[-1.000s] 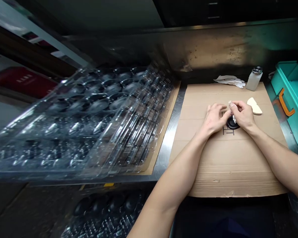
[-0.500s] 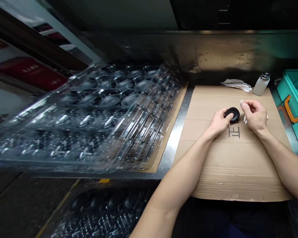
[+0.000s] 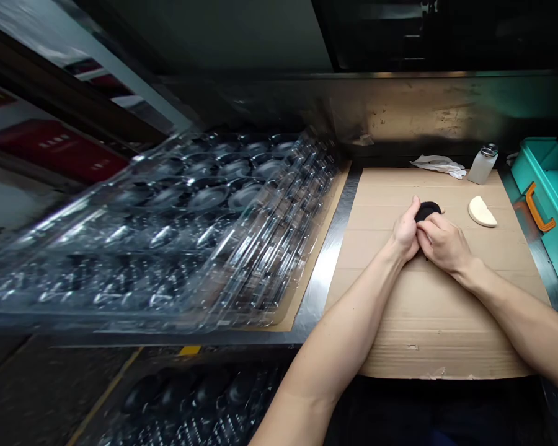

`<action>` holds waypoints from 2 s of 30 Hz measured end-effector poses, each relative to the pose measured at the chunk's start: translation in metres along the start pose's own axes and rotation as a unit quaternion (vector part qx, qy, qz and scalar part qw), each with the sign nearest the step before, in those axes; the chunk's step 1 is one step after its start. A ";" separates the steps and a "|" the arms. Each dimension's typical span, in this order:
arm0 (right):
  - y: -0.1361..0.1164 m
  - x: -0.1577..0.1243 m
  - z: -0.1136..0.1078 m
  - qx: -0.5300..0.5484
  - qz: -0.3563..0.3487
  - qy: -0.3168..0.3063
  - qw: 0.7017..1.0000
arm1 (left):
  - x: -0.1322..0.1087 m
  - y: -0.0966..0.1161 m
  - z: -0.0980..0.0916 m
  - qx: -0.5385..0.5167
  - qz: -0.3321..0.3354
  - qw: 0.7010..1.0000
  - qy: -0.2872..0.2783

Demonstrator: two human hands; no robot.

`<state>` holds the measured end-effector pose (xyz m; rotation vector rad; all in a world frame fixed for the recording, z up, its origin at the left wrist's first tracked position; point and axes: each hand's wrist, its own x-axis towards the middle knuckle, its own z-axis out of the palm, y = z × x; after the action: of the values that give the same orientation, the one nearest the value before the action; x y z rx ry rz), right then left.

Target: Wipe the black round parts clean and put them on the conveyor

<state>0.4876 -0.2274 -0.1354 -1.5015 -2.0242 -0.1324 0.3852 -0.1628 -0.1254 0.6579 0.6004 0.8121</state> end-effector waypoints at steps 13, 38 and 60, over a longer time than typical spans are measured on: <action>0.026 0.006 -0.002 -0.028 0.036 0.056 0.997 | 0.000 -0.012 0.005 -0.029 0.010 0.999 0.008; 0.029 0.009 -0.022 0.105 0.051 0.081 0.990 | -0.001 -0.019 -0.006 0.221 0.124 0.967 0.011; 0.014 0.004 -0.014 -0.054 0.071 -0.025 0.996 | -0.001 -0.016 -0.009 0.244 0.161 0.953 0.077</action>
<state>0.5049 -0.2245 -0.1259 -1.7265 -1.9691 -0.1511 0.3851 -0.1692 -0.1423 1.1736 0.8627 1.0366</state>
